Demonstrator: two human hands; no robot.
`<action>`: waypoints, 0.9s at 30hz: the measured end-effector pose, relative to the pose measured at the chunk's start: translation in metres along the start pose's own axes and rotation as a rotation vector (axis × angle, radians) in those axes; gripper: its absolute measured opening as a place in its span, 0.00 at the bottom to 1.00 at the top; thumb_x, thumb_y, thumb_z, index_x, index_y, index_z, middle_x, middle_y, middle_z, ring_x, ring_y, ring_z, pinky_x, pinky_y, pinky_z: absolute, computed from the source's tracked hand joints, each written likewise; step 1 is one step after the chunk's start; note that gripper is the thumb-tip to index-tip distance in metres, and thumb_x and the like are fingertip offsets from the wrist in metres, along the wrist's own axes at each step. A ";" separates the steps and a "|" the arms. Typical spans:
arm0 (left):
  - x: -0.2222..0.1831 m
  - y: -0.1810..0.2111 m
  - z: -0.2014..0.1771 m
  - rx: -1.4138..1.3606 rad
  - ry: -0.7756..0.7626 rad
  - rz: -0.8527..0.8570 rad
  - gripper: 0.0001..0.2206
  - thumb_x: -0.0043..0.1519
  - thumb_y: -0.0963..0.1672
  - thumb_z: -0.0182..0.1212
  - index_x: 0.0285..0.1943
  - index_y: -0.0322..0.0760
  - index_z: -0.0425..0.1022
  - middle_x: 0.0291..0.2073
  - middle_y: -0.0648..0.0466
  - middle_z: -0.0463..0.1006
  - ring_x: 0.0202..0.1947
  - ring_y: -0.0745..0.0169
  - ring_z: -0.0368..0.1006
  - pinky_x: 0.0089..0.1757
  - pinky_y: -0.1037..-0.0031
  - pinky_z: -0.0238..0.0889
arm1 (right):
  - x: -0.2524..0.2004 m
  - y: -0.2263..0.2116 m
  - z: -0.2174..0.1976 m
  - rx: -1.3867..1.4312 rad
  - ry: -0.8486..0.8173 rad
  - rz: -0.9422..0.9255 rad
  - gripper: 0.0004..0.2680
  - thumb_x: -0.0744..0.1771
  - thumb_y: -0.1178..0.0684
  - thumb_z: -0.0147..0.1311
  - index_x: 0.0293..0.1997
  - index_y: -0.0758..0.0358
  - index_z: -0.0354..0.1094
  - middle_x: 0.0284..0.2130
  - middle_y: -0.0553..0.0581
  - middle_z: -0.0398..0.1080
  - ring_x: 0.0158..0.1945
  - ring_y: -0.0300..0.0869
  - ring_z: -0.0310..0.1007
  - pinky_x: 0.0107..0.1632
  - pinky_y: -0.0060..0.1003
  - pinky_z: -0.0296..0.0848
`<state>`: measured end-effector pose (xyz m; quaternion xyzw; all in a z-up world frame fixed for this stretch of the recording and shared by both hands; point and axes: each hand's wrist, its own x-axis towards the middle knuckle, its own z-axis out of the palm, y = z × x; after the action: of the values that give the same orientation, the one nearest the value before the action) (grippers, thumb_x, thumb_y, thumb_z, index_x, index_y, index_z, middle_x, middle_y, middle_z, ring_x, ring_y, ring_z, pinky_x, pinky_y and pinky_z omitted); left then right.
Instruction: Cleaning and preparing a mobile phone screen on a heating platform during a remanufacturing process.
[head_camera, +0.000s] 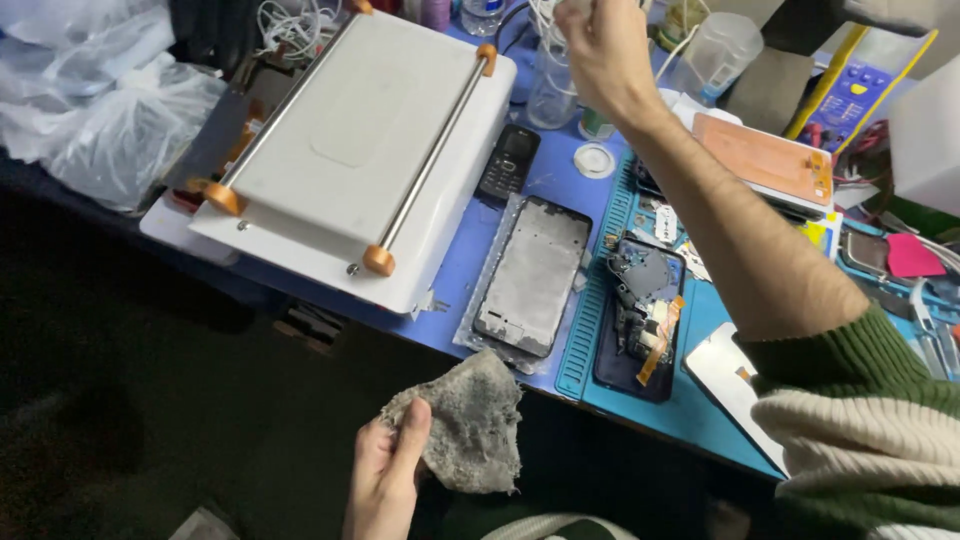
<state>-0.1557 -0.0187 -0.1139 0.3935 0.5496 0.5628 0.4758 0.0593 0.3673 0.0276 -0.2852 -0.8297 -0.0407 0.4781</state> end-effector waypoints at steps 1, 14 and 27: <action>0.003 -0.004 0.000 0.042 0.017 0.010 0.22 0.67 0.48 0.56 0.20 0.28 0.75 0.15 0.58 0.66 0.19 0.70 0.57 0.24 0.74 0.50 | 0.000 0.002 -0.007 -0.068 0.036 -0.063 0.05 0.67 0.68 0.48 0.43 0.69 0.67 0.32 0.59 0.72 0.31 0.45 0.69 0.42 0.44 0.72; 0.003 0.012 0.052 -0.078 -0.351 0.006 0.21 0.61 0.47 0.61 0.51 0.20 0.83 0.39 0.45 0.90 0.35 0.64 0.80 0.39 0.78 0.69 | -0.078 -0.203 -0.185 0.066 -0.107 -0.027 0.24 0.69 0.69 0.64 0.69 0.70 0.49 0.67 0.68 0.56 0.73 0.60 0.64 0.79 0.52 0.67; -0.047 0.086 0.178 0.119 -0.807 0.162 0.08 0.61 0.41 0.63 0.43 0.27 0.82 0.28 0.53 0.84 0.25 0.73 0.72 0.29 0.82 0.67 | -0.285 -0.267 -0.266 0.313 -0.247 0.932 0.04 0.58 0.60 0.67 0.29 0.62 0.75 0.19 0.45 0.77 0.18 0.30 0.69 0.21 0.24 0.68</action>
<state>0.0181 -0.0160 -0.0098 0.6515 0.3178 0.3662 0.5834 0.2355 -0.0694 -0.0068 -0.5527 -0.6608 0.3361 0.3806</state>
